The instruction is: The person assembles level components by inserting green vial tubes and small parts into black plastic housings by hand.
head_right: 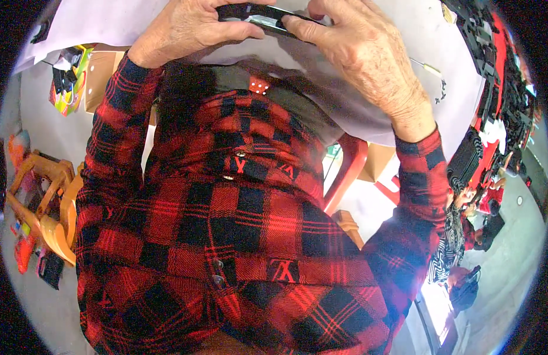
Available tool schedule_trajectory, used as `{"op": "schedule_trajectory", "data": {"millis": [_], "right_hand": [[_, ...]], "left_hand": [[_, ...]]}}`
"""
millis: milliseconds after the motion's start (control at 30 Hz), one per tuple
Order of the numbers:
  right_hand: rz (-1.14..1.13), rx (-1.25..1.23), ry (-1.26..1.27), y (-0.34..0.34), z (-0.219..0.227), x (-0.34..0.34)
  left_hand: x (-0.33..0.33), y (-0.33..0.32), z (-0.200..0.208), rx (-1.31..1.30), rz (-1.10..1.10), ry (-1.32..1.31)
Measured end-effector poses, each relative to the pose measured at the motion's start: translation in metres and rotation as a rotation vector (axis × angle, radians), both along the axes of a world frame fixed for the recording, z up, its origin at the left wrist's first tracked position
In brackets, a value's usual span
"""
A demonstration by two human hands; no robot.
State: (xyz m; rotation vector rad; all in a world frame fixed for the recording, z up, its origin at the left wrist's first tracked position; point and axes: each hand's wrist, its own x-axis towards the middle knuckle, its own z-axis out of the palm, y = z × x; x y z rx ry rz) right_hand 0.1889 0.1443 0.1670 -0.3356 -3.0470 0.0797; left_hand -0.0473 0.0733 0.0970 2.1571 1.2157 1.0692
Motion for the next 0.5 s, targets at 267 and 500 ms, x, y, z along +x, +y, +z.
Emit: {"op": "schedule_trajectory", "data": {"millis": [267,500], "right_hand": [[0.058,-0.077,-0.25,0.008,0.027,-0.01],[0.436,-0.191,0.622,0.04,-0.051,0.006]], "left_hand": [[-0.004,0.0,0.003,-0.033,-0.018,0.005],[0.001,0.004,0.005,-0.016,-0.032,-0.001]]}}
